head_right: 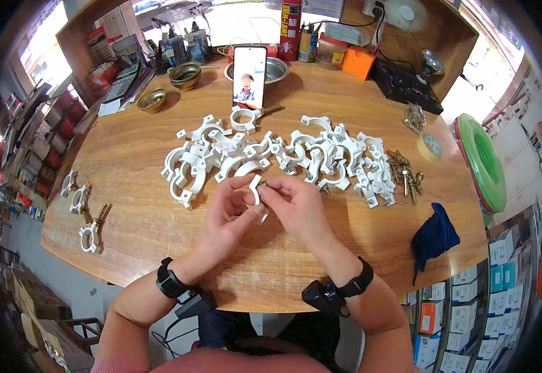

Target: The person assembles white plastic clamps by inserting metal bolts and nuts into the pre-drilled holes by hand.

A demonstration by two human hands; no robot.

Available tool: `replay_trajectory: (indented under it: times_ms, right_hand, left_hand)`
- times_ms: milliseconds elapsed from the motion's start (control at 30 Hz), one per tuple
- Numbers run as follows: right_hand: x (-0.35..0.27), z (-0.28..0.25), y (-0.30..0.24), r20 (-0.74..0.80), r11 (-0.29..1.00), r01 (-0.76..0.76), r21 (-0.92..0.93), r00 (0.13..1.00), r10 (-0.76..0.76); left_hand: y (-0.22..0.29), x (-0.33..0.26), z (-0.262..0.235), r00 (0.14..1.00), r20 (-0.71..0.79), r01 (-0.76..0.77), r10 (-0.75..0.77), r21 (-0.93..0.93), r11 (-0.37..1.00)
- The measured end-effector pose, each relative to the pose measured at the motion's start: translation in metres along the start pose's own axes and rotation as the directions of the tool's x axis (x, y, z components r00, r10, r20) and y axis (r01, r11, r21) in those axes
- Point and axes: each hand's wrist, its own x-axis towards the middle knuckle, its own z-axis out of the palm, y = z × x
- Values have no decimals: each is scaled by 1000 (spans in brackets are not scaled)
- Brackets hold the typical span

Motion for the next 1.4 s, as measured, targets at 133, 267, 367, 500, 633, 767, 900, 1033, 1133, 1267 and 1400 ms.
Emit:
replay_trajectory:
  times_ms: [133,267,367,500,633,767,900,1033,1133,1267,1400]
  right_hand:
    - [0,1,-1,-57,998,47,44,997,-45]
    - [1,2,3,-57,994,83,78,995,-78]
    - [1,2,4,-73,992,92,88,994,-86]
    - [3,3,6,-69,988,89,127,994,-81]
    - [4,1,9,-8,999,30,29,1000,-30]
    - [3,3,8,-26,996,30,83,999,-27]
    - [3,4,9,-58,997,49,52,997,-46]
    - [4,1,5,-46,997,49,55,998,-47]
    - [3,3,7,-7,985,33,167,999,-33]
    - [5,6,9,-67,979,116,169,992,-106]
    - [5,4,17,-46,998,61,33,997,-60]
  left_hand:
    - [-1,0,-1,1000,-2,13,-12,50,999]
    - [3,-1,1,1000,-31,7,-4,101,995]
    - [4,-2,2,999,-35,11,-8,100,995]
    - [5,-2,2,998,-59,37,-34,59,998]
    - [7,-2,3,996,-72,67,-62,77,995]
    - [3,-1,1,998,-51,26,-20,122,992]
    - [2,0,1,999,-39,22,-19,83,996]
    - [3,0,1,996,-64,66,-64,27,997]
    - [3,-1,-2,996,-51,75,-72,51,996]
    - [2,1,-2,996,-50,81,-80,32,996]
    - [2,0,-1,993,-88,84,-82,25,996]
